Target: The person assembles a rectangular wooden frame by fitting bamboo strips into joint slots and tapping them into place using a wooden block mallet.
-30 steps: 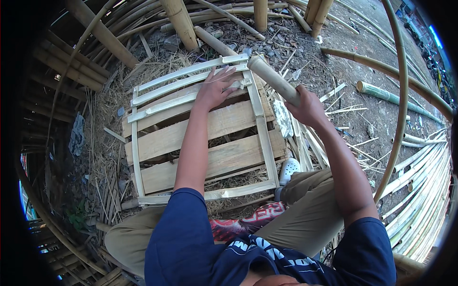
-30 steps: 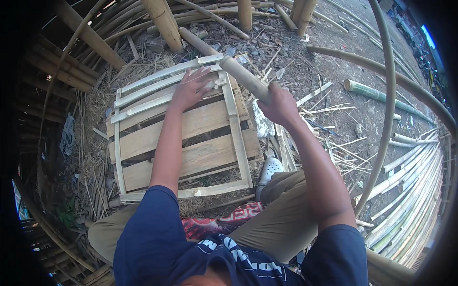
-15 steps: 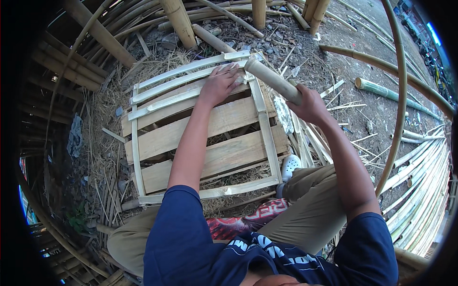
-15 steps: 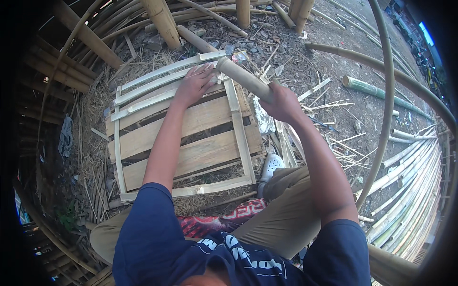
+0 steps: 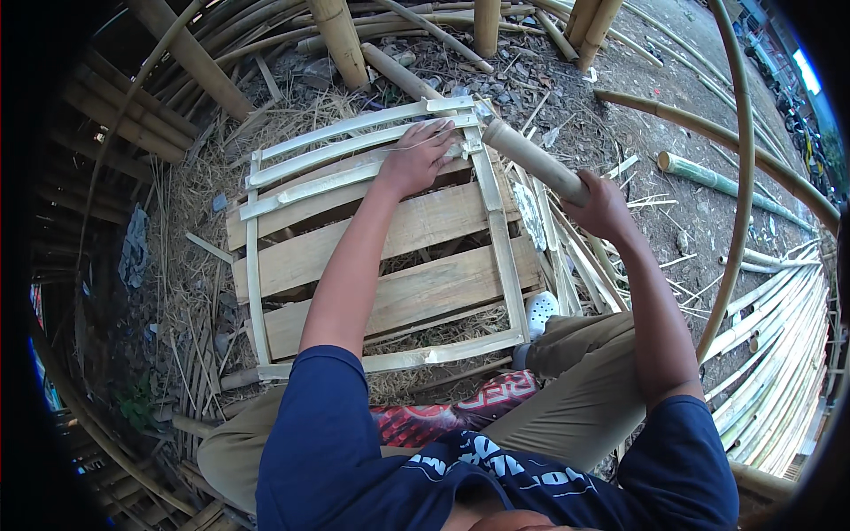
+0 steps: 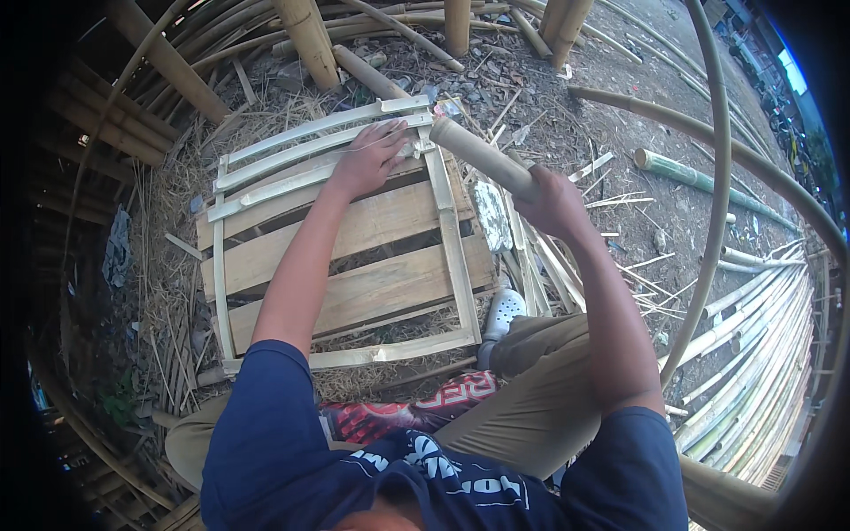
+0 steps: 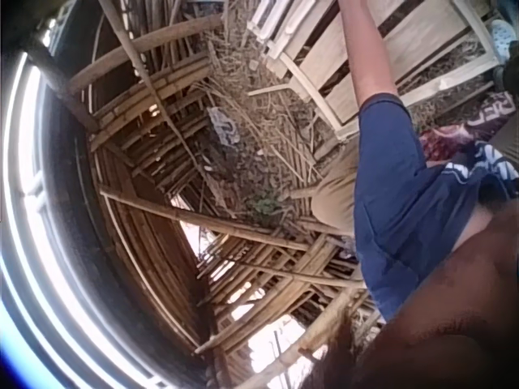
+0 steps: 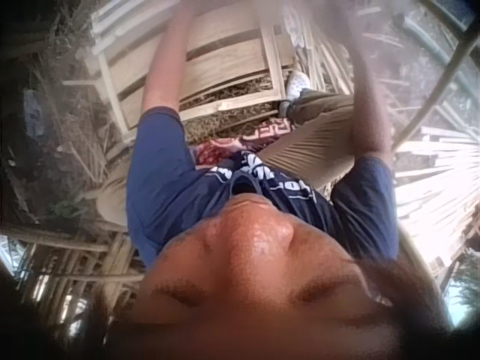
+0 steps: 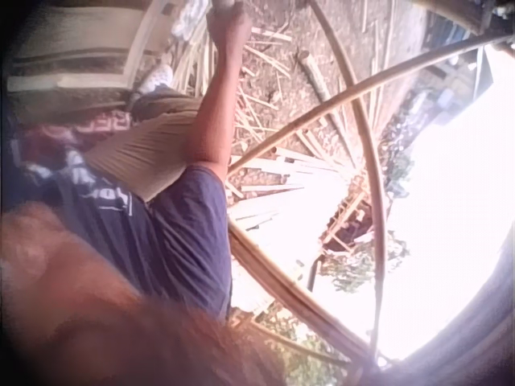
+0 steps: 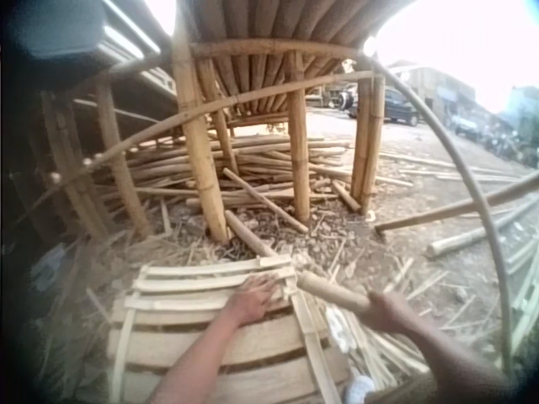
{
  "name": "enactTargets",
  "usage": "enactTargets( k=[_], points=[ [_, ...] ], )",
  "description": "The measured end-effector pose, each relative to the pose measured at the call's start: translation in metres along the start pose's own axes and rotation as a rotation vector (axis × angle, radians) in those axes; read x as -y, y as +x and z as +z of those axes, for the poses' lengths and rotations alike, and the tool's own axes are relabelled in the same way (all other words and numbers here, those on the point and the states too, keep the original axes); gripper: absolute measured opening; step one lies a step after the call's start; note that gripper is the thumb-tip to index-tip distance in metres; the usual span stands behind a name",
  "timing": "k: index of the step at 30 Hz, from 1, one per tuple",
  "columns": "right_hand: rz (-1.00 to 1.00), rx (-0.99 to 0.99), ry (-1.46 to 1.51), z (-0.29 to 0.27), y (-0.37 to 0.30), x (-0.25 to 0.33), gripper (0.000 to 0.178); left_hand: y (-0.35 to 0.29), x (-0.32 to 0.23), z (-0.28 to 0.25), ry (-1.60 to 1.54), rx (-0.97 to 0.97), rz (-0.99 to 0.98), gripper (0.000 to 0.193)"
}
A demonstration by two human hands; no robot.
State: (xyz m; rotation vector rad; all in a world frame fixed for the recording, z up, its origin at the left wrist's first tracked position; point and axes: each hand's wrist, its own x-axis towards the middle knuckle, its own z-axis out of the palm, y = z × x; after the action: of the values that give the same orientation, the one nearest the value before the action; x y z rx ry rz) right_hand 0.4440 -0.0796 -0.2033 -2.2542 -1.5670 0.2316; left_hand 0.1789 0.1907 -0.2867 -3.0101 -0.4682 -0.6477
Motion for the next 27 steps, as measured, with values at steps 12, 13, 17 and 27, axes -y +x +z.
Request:
enactTargets(
  k=[12, 13, 17, 27],
  points=[
    [0.042, -0.001, -0.019, 0.0, -0.007, 0.001, 0.04, -0.003, -0.053, 0.012, 0.153, -0.147, -0.36, 0.035],
    [0.002, -0.037, -0.011, 0.001, -0.007, -0.002, 0.04, -0.005, -0.054, 0.013, 0.159, -0.148, -0.356, 0.035],
    [0.079, 0.033, -0.005, -0.008, -0.01, 0.001, 0.039, 0.008, -0.052, 0.001, -0.018, -0.153, -0.314, 0.034],
    [0.073, -0.023, 0.053, -0.018, -0.003, 0.001, 0.042, 0.035, -0.01, 0.014, 0.367, 0.066, -0.538, 0.064]
  ],
)
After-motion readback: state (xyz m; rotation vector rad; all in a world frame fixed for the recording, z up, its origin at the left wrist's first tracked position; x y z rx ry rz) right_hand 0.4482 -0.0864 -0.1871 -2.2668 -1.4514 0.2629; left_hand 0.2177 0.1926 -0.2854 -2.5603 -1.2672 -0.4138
